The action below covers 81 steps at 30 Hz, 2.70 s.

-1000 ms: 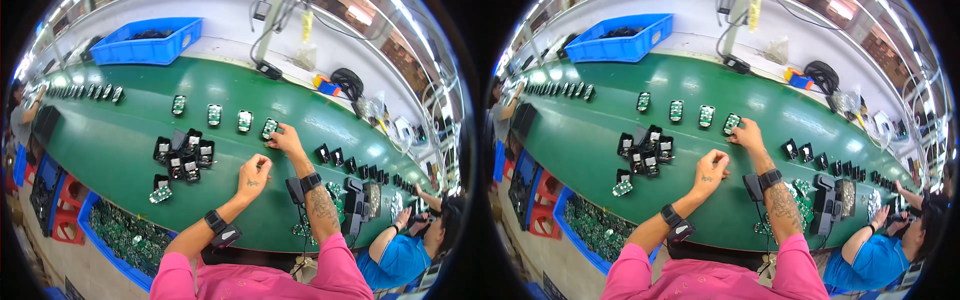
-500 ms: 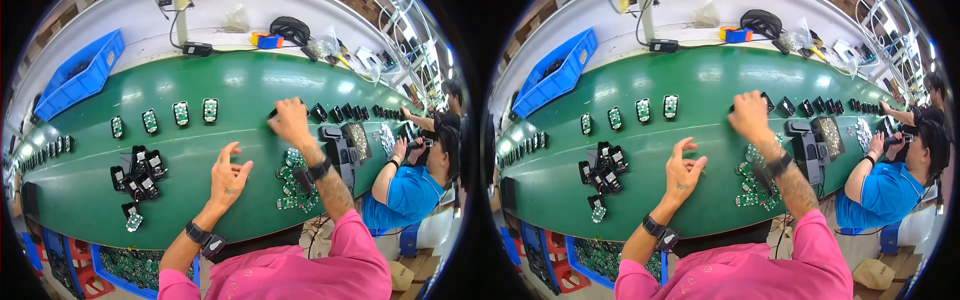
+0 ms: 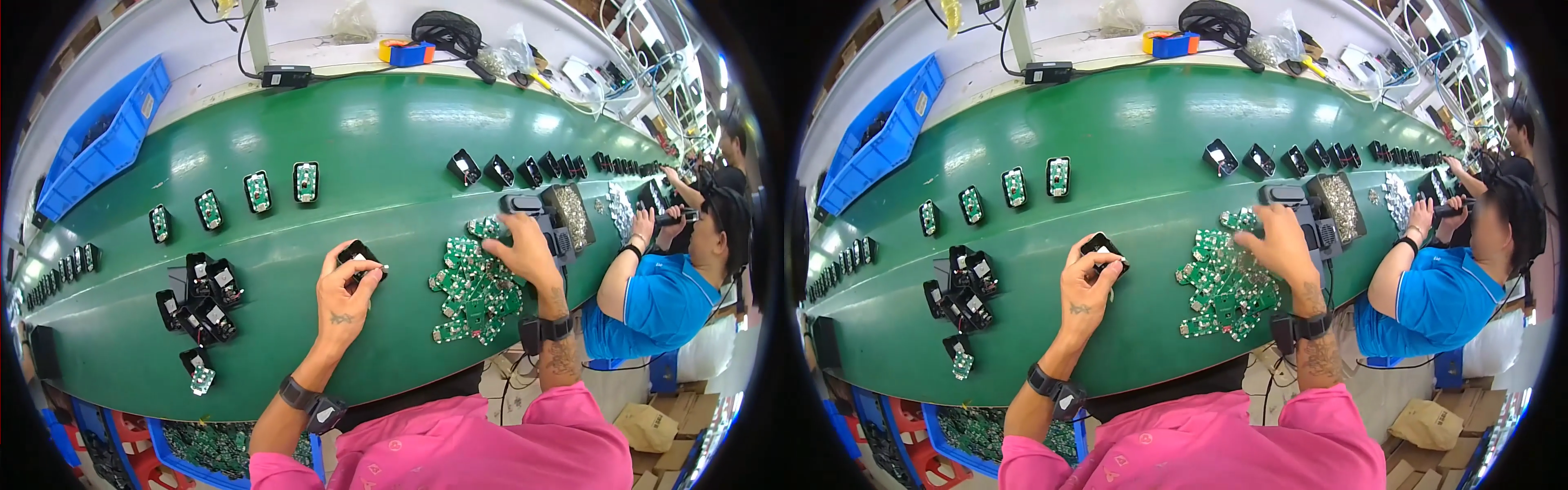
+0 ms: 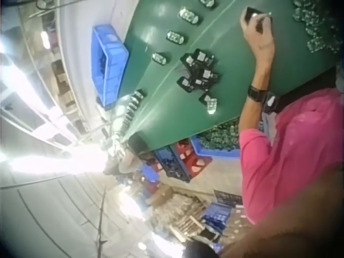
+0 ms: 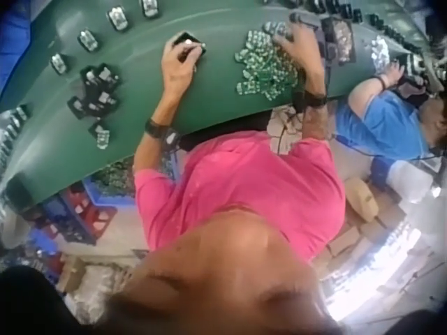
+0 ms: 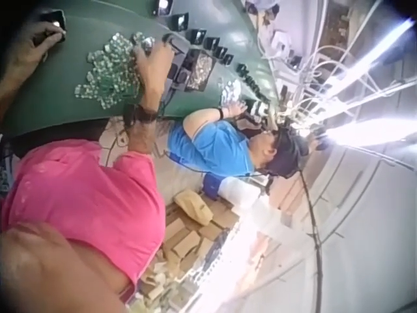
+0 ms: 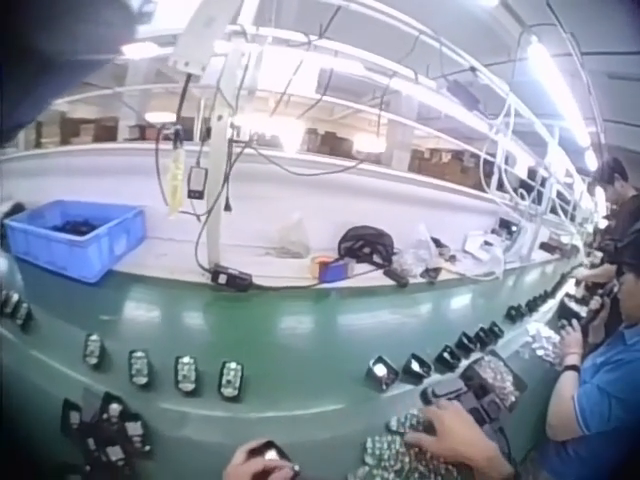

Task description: The person assembles electronic devices by hand by fitting green circuit boards into black plastic housings and pressing them together. The person then places the completed units onto a green conveyor belt and repeats the process.

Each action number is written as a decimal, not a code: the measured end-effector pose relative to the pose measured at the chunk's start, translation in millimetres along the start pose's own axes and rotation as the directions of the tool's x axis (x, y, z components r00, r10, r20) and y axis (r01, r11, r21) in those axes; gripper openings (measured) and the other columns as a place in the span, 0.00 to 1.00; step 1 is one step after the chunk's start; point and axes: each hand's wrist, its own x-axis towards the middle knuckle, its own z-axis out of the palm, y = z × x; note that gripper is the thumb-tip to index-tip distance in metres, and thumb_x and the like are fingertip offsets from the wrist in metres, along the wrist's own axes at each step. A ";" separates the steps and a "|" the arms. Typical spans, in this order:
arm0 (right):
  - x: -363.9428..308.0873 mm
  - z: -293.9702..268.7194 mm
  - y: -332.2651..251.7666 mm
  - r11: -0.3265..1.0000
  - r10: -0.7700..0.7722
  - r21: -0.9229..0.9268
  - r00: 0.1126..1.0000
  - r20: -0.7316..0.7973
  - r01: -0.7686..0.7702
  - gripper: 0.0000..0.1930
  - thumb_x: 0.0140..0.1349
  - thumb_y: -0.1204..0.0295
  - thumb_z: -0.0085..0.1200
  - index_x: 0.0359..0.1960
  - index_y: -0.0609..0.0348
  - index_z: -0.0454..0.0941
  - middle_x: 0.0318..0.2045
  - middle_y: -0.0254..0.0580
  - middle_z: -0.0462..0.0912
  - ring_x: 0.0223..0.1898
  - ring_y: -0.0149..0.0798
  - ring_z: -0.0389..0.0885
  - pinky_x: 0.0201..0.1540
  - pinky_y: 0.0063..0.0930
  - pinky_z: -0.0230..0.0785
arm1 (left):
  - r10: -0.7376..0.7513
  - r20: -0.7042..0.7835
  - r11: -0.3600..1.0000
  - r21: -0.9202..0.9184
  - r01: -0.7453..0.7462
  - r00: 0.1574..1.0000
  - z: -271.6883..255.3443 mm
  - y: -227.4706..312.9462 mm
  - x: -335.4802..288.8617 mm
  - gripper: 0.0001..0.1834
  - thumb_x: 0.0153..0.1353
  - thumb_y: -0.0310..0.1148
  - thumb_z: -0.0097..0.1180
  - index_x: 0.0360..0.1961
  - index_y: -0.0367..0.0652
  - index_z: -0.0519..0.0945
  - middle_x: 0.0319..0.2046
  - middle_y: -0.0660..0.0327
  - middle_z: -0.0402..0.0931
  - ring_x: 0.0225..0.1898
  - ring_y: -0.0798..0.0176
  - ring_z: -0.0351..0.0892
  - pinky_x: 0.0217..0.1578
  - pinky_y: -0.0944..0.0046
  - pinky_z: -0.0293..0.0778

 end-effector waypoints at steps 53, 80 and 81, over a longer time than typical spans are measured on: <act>-62.1 67.9 -168.2 0.858 -0.086 0.446 0.928 -0.363 0.254 0.16 0.63 0.78 0.58 0.53 0.66 0.80 0.38 0.52 0.84 0.36 0.50 0.83 0.39 0.38 0.75 | 0.423 0.103 0.756 0.508 -0.413 0.901 12.8 4.9 -21.5 0.19 0.54 0.25 0.61 0.49 0.42 0.77 0.55 0.49 0.70 0.43 0.43 0.81 0.42 0.54 0.81; -45.9 50.3 -148.2 0.423 0.232 0.884 0.967 0.106 -0.198 0.06 0.66 0.72 0.58 0.33 0.62 0.80 0.23 0.26 0.78 0.22 0.19 0.70 0.25 0.16 0.61 | -0.072 0.303 0.909 -0.373 0.188 0.950 5.2 -3.6 -13.0 0.38 0.54 0.17 0.55 0.67 0.41 0.57 0.63 0.55 0.63 0.55 0.63 0.70 0.52 0.61 0.75; -47.1 51.9 -141.7 0.342 0.237 0.914 0.961 0.140 -0.217 0.06 0.67 0.72 0.57 0.34 0.61 0.80 0.24 0.28 0.78 0.22 0.20 0.71 0.25 0.16 0.61 | 0.014 0.293 0.914 -0.392 0.107 0.956 10.7 -8.7 -11.7 0.42 0.53 0.17 0.59 0.68 0.42 0.54 0.63 0.55 0.62 0.55 0.63 0.70 0.48 0.59 0.77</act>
